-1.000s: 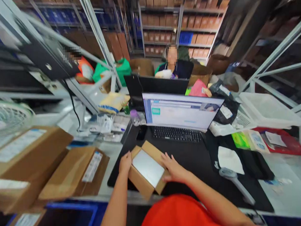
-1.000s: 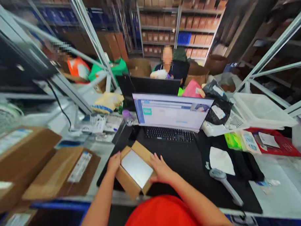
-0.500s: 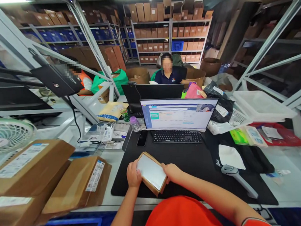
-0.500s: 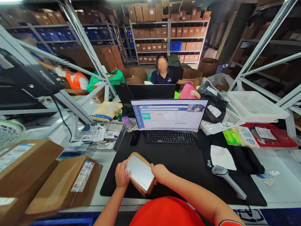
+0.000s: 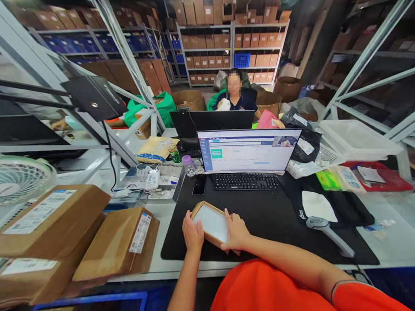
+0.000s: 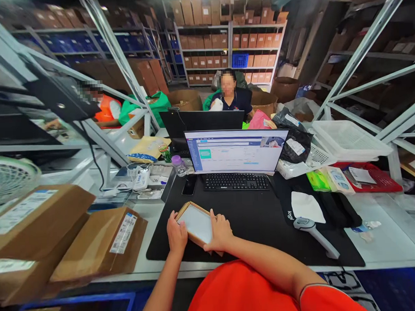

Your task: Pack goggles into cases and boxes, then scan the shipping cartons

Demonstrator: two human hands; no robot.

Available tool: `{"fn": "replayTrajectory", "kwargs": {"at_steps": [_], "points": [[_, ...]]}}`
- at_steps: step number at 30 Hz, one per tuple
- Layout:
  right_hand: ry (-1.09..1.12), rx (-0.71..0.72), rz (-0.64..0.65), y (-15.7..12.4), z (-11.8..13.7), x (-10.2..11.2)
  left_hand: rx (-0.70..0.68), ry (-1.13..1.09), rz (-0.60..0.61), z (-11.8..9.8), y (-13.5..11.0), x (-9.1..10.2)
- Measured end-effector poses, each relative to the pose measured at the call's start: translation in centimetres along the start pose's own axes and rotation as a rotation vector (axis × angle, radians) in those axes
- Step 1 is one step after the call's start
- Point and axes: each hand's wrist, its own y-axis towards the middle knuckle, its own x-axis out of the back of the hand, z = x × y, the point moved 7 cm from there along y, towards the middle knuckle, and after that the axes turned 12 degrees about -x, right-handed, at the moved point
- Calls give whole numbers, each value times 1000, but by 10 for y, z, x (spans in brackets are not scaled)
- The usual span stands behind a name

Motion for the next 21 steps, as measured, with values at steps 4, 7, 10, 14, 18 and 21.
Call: {"fn": "replayTrajectory", "kwargs": {"at_steps": [4, 7, 10, 14, 18, 21], "points": [[327, 14, -18, 0, -39, 13, 383, -139, -154, 23, -35, 28], [828, 50, 100, -4, -61, 15, 520, -353, -47, 21, -59, 15], [1260, 267, 339, -24, -47, 23, 515, -881, 212, -16, -62, -14], [1353, 439, 537, -48, -20, 41, 480, -1108, 326, -57, -39, -5], [1231, 457, 662, -38, -22, 48, 439, -917, 312, -57, 7, 12], [1150, 384, 625, -11, -53, 43, 368, -557, 281, -52, 45, 15]]}}
